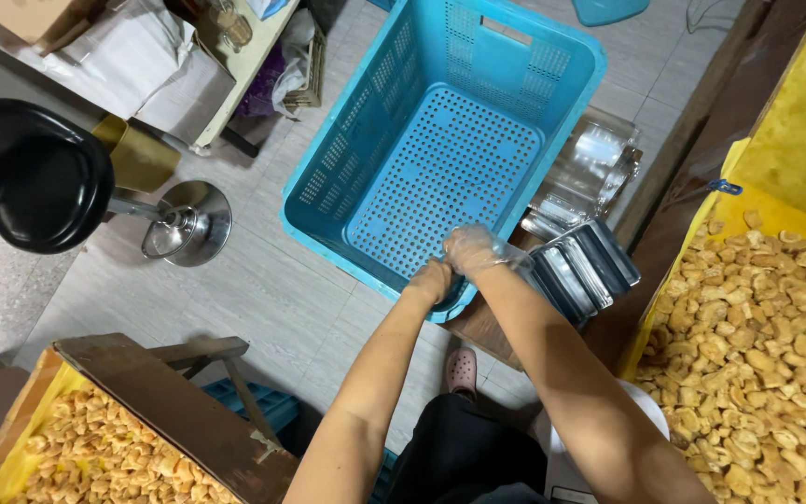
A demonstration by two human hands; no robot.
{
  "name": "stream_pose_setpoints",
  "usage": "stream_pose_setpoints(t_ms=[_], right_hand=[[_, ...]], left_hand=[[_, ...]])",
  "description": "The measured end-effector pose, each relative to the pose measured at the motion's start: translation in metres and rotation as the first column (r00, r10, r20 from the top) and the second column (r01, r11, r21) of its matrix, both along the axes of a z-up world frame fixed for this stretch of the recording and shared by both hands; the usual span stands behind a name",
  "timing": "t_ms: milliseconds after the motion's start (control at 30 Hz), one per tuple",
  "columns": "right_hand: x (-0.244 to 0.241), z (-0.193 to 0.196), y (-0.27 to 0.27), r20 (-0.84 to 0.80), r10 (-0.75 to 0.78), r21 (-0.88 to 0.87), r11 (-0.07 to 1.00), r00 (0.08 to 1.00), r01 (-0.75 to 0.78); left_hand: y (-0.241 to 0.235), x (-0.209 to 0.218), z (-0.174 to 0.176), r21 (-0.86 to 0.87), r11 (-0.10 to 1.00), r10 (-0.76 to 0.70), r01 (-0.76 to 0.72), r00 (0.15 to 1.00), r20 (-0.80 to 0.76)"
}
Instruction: The person places pieces of fried snacks from a tray into a small clear plastic bag, weighs the bag on a digital scale, and seals the bag.
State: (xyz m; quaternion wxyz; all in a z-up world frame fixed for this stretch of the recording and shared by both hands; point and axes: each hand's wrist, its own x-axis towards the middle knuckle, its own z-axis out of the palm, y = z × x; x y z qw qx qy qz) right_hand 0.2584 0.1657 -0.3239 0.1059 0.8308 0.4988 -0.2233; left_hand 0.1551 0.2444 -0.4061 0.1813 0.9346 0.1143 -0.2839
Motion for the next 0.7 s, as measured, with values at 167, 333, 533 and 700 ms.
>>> stream_pose_setpoints(t_ms=[167,333,533,700], right_hand=[[-0.008,0.016,-0.008,0.002,-0.007,0.062,0.998,1.0,0.006],[-0.011,0.039,-0.016,0.008,-0.022,0.267,0.964,1.0,0.019],[0.008,0.071,-0.059,-0.325,-0.104,0.595,0.75,0.94,0.289],[0.019,0.098,-0.154,-0.871,-0.192,0.373,0.337,0.451,0.864]], left_hand=[[-0.001,0.003,-0.003,-0.062,0.997,0.036,-0.051,0.972,-0.23],[0.003,0.009,0.007,-0.055,0.997,0.038,-0.053,0.971,-0.236],[0.002,0.012,0.054,-0.029,0.992,0.122,-0.124,0.99,-0.069],[-0.053,-0.006,0.121,-0.274,0.94,0.317,-0.201,0.808,0.496]])
